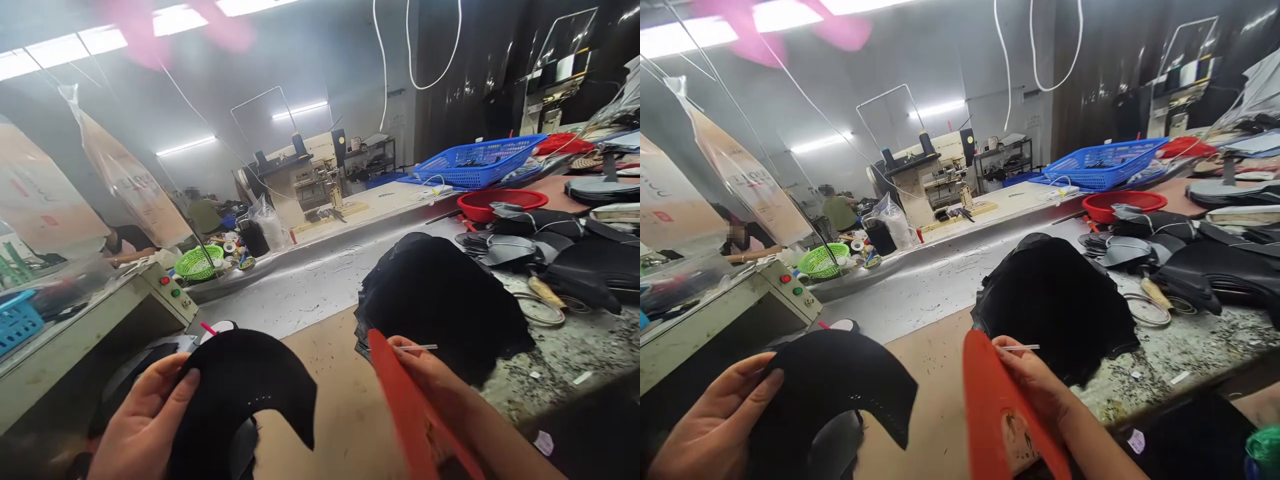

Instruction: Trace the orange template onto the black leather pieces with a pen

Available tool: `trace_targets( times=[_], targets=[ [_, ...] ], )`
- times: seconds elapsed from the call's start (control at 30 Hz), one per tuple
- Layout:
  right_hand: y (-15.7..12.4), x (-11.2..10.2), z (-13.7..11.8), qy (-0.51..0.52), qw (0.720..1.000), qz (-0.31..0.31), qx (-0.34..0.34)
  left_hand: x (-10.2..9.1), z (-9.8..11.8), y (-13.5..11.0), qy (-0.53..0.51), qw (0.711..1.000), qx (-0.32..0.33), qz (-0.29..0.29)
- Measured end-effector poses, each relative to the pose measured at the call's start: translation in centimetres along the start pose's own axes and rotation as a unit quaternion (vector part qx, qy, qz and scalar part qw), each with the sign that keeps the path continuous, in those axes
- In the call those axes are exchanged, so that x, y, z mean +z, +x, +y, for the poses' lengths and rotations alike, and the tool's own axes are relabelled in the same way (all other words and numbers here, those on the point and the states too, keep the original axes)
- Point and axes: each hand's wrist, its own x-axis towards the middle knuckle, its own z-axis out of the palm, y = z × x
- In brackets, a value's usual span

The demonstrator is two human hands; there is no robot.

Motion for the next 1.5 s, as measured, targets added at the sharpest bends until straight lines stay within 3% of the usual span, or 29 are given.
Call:
trace_targets(
  times=[0.1, 0.2, 0.3, 0.37, 0.47, 0.57, 0.63, 0.67, 0.73, 0.8, 0.9, 1.0, 1.07, 1.17, 1.27, 1.5],
  targets=[
    [-2.0, -1.7, -1.6, 0.012, 0.997, 0.065, -0.032, 4.4, -0.6, -0.9, -0.112, 0.983, -0.028, -0.141],
    [-3.4, -3.2, -3.4, -0.006, 0.99, 0.124, -0.062, 9.8, -3.6, -0.9, -0.064, 0.967, -0.011, -0.246],
    [-4.0, -3.2, -4.2, -0.046, 0.982, 0.174, -0.058, 13.7, -6.9, -0.7, -0.012, 0.968, -0.017, -0.252],
    [-3.9, -2.5, -3.9, -0.064, 0.979, 0.19, -0.03, 14.6, -8.4, -0.7, 0.018, 0.977, -0.006, -0.214],
    [-2.8, -0.8, -2.4, -0.089, 0.978, 0.189, 0.001, 14.2, -9.9, -1.3, 0.052, 0.983, 0.047, -0.167],
    [-0.1, 1.4, -0.4, -0.169, 0.972, 0.163, -0.011, 13.3, -11.4, -2.5, 0.1, 0.958, 0.124, -0.237],
    [2.4, 2.9, 0.8, -0.253, 0.958, 0.131, -0.032, 12.7, -12.3, -3.2, 0.123, 0.944, 0.129, -0.277],
    [3.7, 3.6, 1.3, -0.295, 0.948, 0.11, -0.044, 12.3, -12.6, -3.5, 0.13, 0.949, 0.112, -0.263],
    [6.0, 4.5, 2.1, -0.374, 0.921, 0.07, -0.08, 11.3, -12.8, -4.0, 0.155, 0.969, 0.079, -0.173],
    [7.3, 4.7, 2.6, -0.456, 0.88, 0.042, -0.125, 10.3, -12.9, -4.7, 0.189, 0.974, 0.086, -0.088],
    [6.5, 3.6, 3.1, -0.568, 0.804, 0.021, -0.174, 9.5, -13.7, -6.7, 0.234, 0.945, 0.202, -0.103],
    [3.4, 1.5, 4.1, -0.652, 0.732, 0.019, -0.196, 9.8, -15.3, -8.6, 0.304, 0.886, 0.315, -0.152],
    [1.2, 0.2, 5.0, -0.698, 0.683, 0.013, -0.215, 10.2, -16.1, -9.2, 0.34, 0.861, 0.343, -0.157],
    [-0.5, -0.5, 6.2, -0.74, 0.623, -0.001, -0.255, 10.5, -16.4, -8.9, 0.347, 0.854, 0.356, -0.152],
    [-0.1, -0.2, 6.7, -0.752, 0.595, -0.014, -0.282, 10.4, -16.0, -8.3, 0.343, 0.858, 0.354, -0.147],
    [1.2, 0.4, 6.8, -0.749, 0.578, -0.012, -0.324, 10.0, -15.8, -9.1, 0.348, 0.842, 0.375, -0.172]
  ],
)
